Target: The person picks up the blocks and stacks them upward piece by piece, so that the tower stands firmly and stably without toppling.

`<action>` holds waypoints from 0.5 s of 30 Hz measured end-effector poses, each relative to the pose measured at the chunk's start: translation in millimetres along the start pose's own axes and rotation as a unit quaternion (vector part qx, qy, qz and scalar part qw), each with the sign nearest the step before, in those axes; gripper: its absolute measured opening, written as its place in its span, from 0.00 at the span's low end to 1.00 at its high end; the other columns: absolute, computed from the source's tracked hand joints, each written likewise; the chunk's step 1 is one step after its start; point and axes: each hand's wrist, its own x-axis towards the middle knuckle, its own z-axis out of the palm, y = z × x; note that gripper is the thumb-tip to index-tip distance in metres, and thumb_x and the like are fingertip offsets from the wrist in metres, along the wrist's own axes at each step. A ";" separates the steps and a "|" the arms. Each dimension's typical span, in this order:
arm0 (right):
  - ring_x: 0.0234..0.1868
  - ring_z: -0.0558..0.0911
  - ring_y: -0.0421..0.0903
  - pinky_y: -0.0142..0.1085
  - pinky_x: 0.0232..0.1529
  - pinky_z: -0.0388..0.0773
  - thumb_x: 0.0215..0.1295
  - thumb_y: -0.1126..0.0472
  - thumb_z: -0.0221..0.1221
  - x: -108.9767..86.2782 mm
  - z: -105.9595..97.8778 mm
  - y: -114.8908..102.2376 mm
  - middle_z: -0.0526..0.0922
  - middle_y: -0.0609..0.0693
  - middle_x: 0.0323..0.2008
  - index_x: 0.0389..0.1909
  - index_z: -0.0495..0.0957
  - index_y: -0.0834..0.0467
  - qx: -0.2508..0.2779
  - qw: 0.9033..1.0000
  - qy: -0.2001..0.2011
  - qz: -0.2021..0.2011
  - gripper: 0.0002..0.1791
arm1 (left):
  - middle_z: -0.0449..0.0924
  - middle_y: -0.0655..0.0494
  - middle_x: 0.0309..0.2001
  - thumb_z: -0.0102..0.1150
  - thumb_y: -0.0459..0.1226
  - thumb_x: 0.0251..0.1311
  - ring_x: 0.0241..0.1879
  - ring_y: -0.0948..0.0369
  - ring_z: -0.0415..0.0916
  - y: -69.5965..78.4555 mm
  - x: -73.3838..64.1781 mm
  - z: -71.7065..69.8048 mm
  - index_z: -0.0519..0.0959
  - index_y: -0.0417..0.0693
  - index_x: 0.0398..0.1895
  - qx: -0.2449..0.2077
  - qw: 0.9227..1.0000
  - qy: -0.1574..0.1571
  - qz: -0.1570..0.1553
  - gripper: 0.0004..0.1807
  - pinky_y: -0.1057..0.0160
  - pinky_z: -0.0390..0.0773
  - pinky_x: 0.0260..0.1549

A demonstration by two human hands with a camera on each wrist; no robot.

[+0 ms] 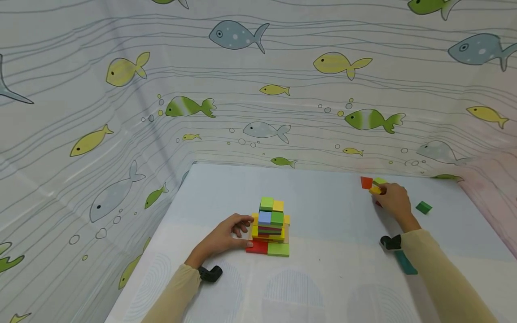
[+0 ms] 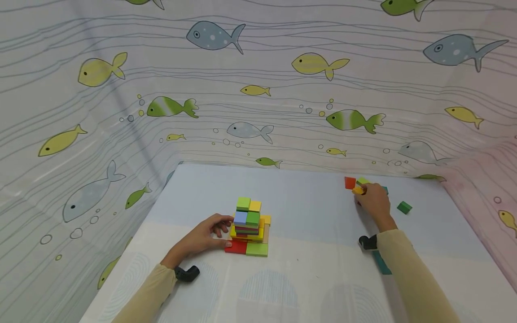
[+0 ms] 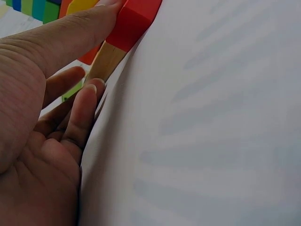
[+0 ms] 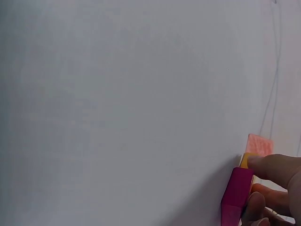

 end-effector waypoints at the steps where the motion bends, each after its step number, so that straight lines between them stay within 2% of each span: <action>1: 0.48 0.73 0.66 0.61 0.54 0.74 0.69 0.61 0.63 -0.3 -0.6 -0.8 0.75 0.71 0.48 0.59 0.73 0.79 0.001 1.000 0.002 0.001 0.27 | 0.75 0.61 0.55 0.79 0.51 0.54 0.46 0.58 0.75 0.3 0.0 -0.2 0.73 0.63 0.69 0.000 1.000 0.000 0.002 0.39 0.62 0.77 0.48; 9: 0.43 0.74 0.62 0.54 0.45 0.76 0.69 0.60 0.64 -1.2 -0.3 0.6 0.77 0.69 0.43 0.57 0.76 0.76 0.008 1.000 0.009 -0.012 0.25 | 0.75 0.58 0.56 0.79 0.48 0.55 0.46 0.57 0.74 2.1 1.2 0.1 0.73 0.61 0.69 -0.006 1.000 0.000 0.003 0.38 0.61 0.76 0.48; 15: 0.48 0.74 0.65 0.58 0.51 0.77 0.69 0.56 0.65 -3.9 -1.5 -4.0 0.78 0.71 0.51 0.60 0.74 0.73 0.015 1.000 -0.003 -0.001 0.28 | 0.75 0.57 0.56 0.79 0.46 0.55 0.46 0.57 0.73 1.6 0.4 0.6 0.73 0.60 0.69 -0.012 1.000 0.000 0.002 0.37 0.59 0.75 0.48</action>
